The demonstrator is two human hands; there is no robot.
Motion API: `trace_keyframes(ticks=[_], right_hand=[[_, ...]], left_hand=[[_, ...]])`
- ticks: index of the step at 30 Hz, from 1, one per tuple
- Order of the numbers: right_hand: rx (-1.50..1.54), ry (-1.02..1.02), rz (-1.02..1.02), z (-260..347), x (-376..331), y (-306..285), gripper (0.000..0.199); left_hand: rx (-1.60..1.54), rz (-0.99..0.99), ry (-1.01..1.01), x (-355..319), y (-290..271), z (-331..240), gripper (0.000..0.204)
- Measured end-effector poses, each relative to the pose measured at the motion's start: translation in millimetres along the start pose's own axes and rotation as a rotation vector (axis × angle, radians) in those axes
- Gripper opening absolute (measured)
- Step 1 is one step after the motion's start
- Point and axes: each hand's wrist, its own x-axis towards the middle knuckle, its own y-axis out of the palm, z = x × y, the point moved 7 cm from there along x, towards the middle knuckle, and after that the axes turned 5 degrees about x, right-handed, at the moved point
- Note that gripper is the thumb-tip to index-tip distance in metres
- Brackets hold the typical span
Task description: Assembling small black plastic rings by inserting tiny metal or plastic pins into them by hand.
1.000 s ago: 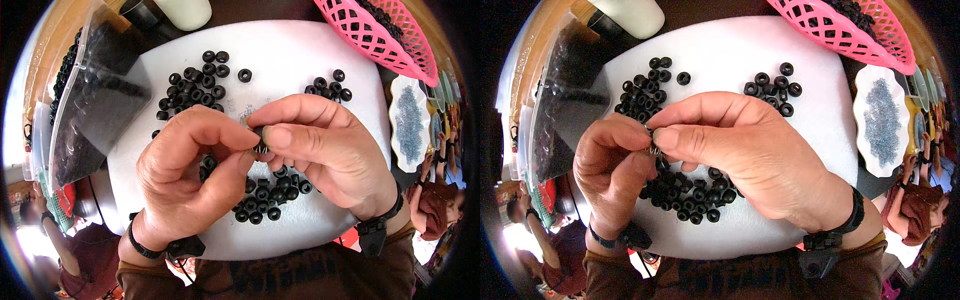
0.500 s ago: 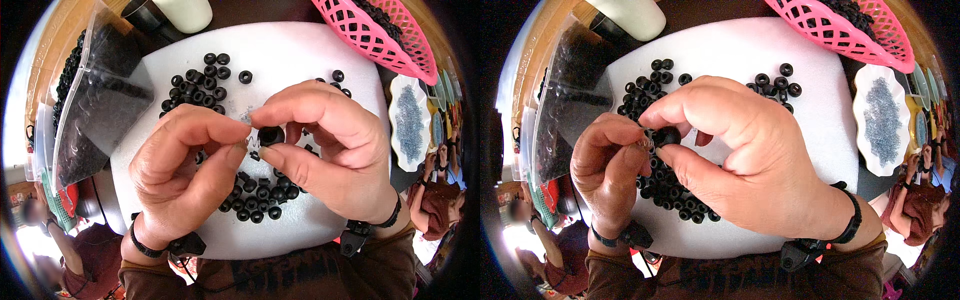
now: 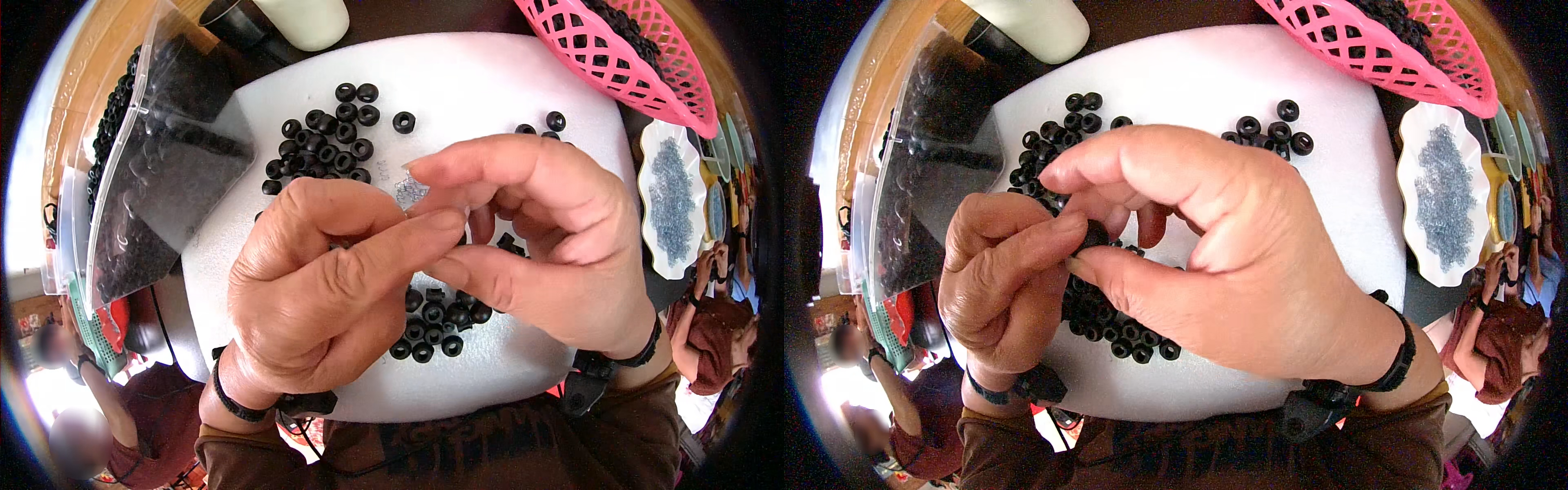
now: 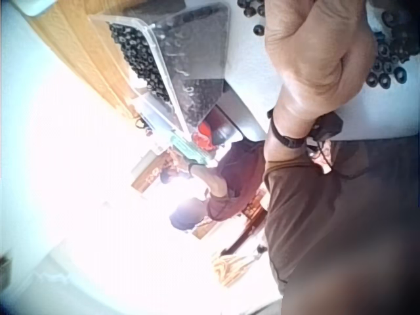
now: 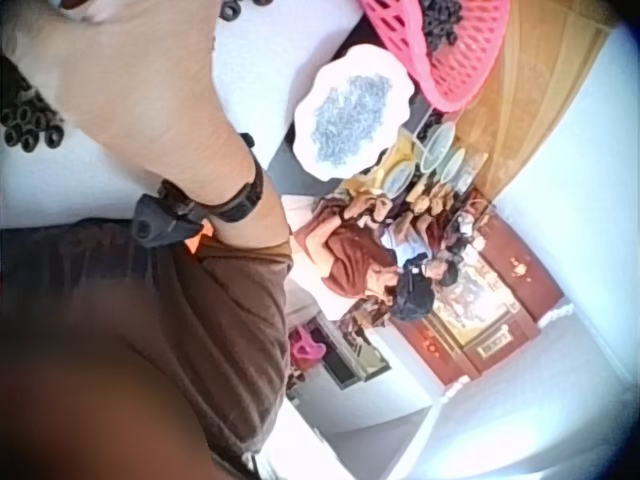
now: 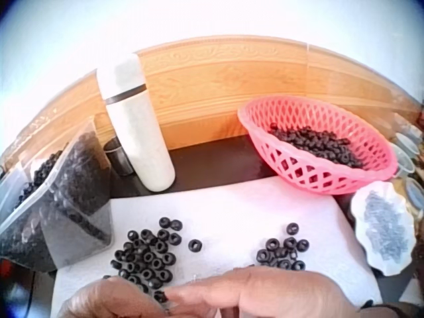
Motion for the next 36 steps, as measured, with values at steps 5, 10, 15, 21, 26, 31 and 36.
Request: trace_keyframes(ticks=[5,10,15,21,26,31,36], right_hand=[[0.369,0.079,0.043,-12.4,2.5,2.5,0.048],[0.501,0.083,-0.026,-17.3,-1.4,3.8,0.046],[0.712,0.478,0.056,-26.0,-1.5,20.1,0.033],[0.276,0.198,-0.163,-16.8,1.6,-0.1,0.032],[0.209,0.273,-0.257,-17.4,5.6,-13.3,0.032],[0.37,0.119,-0.018,-9.1,10.7,-2.7,0.029],[0.34,0.209,0.031,-8.4,3.8,1.4,0.031]], left_hand=[[0.115,-0.03,0.038,-3.1,-0.6,-1.9,0.039],[0.161,-0.018,0.114,-2.6,-3.5,-4.0,0.036],[0.309,0.018,0.1,-4.0,-5.3,-0.9,0.035],[0.065,-0.034,-0.094,-4.1,-5.1,14.8,0.022],[0.338,0.383,0.014,1.8,24.3,9.0,0.024],[0.428,0.434,0.094,-9.5,41.2,11.9,0.019],[0.436,0.358,0.197,-12.7,46.2,5.1,0.014]])
